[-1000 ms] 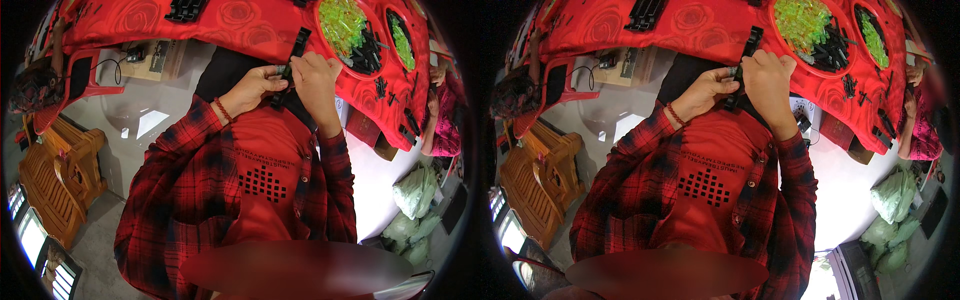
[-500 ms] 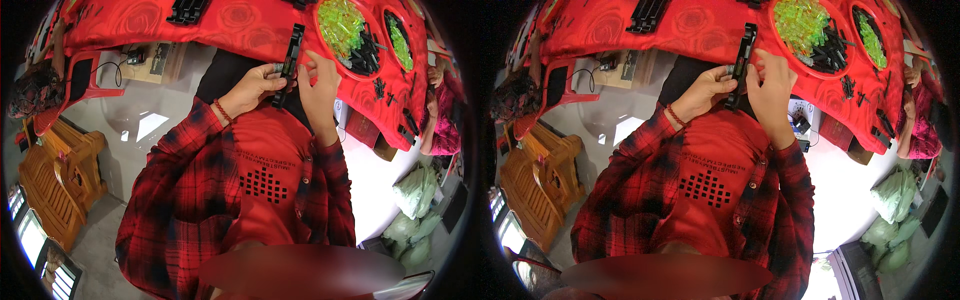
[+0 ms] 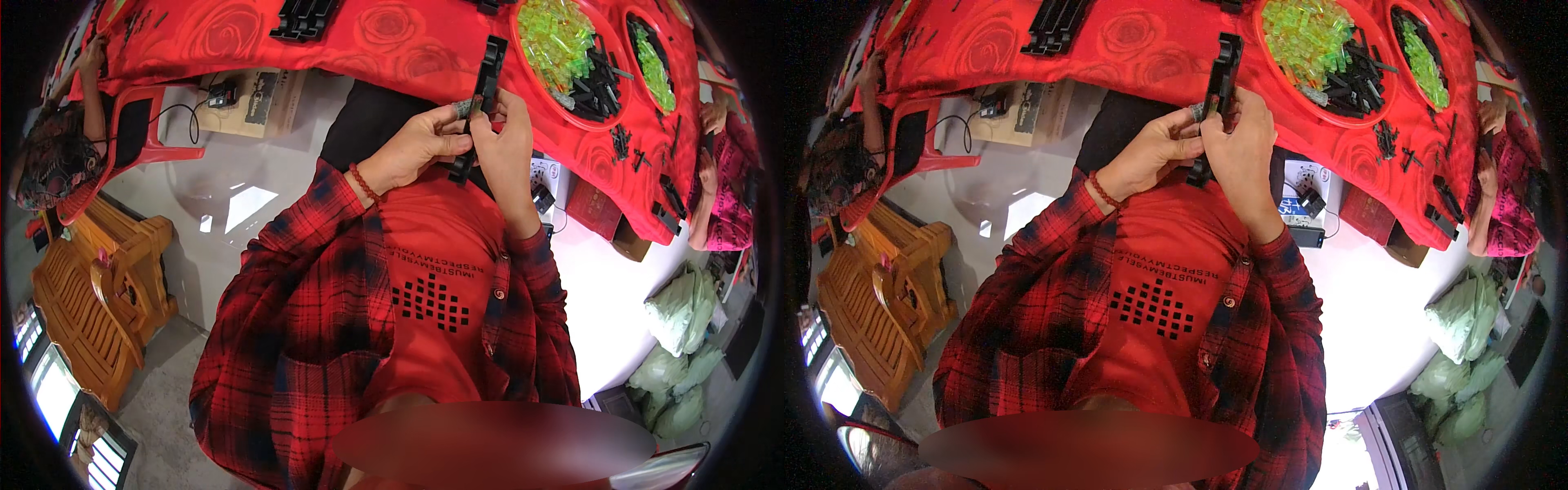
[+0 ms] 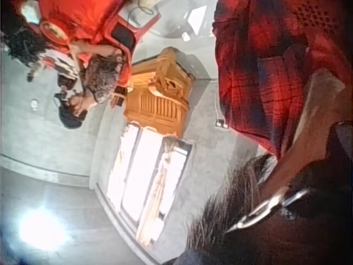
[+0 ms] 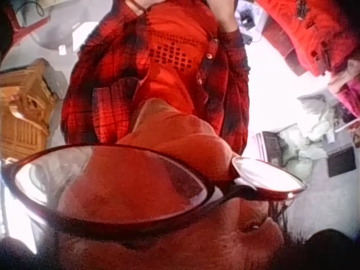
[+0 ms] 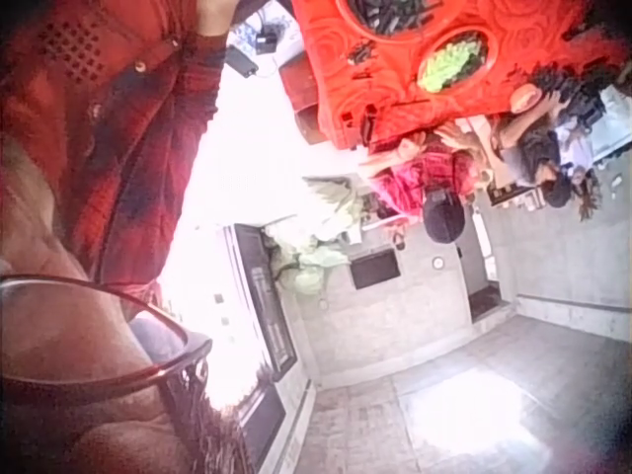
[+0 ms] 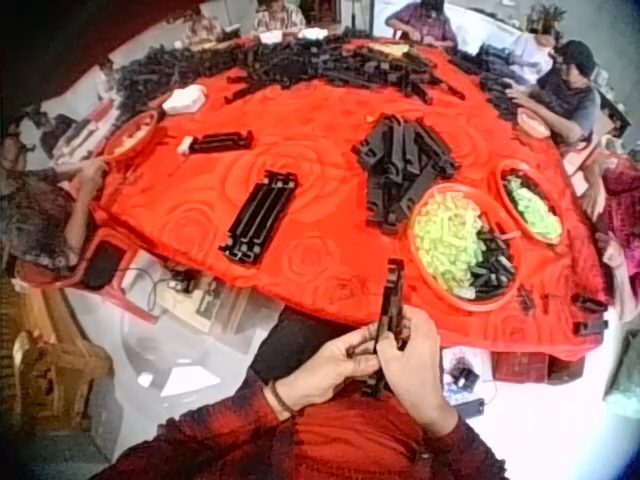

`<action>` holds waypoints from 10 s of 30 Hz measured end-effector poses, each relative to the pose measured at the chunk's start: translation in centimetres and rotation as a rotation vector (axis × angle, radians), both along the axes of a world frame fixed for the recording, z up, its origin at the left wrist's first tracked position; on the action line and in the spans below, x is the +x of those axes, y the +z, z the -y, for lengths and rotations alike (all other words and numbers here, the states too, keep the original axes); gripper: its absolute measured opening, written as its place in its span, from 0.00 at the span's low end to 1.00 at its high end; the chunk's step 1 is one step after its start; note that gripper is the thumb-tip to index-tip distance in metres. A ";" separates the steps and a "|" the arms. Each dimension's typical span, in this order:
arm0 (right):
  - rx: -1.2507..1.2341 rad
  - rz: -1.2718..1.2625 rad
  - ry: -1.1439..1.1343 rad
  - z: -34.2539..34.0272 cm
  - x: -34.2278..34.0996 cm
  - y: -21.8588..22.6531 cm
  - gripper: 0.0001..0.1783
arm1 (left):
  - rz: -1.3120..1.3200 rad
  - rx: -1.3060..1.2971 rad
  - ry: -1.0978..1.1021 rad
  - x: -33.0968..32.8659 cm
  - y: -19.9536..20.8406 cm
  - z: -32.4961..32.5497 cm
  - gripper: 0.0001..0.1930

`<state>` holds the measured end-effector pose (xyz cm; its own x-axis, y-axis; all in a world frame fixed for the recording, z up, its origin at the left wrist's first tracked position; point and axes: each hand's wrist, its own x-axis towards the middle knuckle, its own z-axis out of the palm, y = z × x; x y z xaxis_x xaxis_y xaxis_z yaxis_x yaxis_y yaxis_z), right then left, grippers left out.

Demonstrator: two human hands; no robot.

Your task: The person assembles plastic casings by inserting small rods and plastic inserts into them by hand.

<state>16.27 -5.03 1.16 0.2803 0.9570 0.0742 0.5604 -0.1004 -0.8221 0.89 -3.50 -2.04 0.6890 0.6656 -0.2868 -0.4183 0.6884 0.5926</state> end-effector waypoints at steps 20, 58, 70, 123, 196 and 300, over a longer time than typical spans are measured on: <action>-0.049 -0.047 0.009 0.6 -0.2 0.5 0.15 | -0.152 0.211 -0.027 0.1 0.8 0.4 0.26; -0.033 -0.203 0.089 0.4 -0.7 2.0 0.14 | -0.312 0.401 0.008 -0.4 1.8 0.2 0.27; -0.189 -0.692 0.181 -0.3 1.2 2.4 0.28 | -0.194 0.171 -0.004 0.0 3.1 -1.4 0.32; 0.252 0.287 -0.045 -2.3 9.0 2.0 0.11 | -0.198 0.086 -0.092 1.0 4.0 -3.4 0.37; 0.454 0.827 0.146 -27.7 18.9 0.4 0.05 | -0.147 0.201 -0.273 -1.1 3.3 -15.8 0.30; 0.177 0.997 -0.364 -10.9 26.1 -0.4 0.09 | -0.246 0.201 0.040 0.6 3.5 -2.8 0.25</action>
<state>42.34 5.91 0.76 0.2828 0.7817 0.5558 0.9466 -0.3208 -0.0304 1.53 -0.73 1.45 0.5870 0.7512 -0.3019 -0.2701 0.5333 0.8017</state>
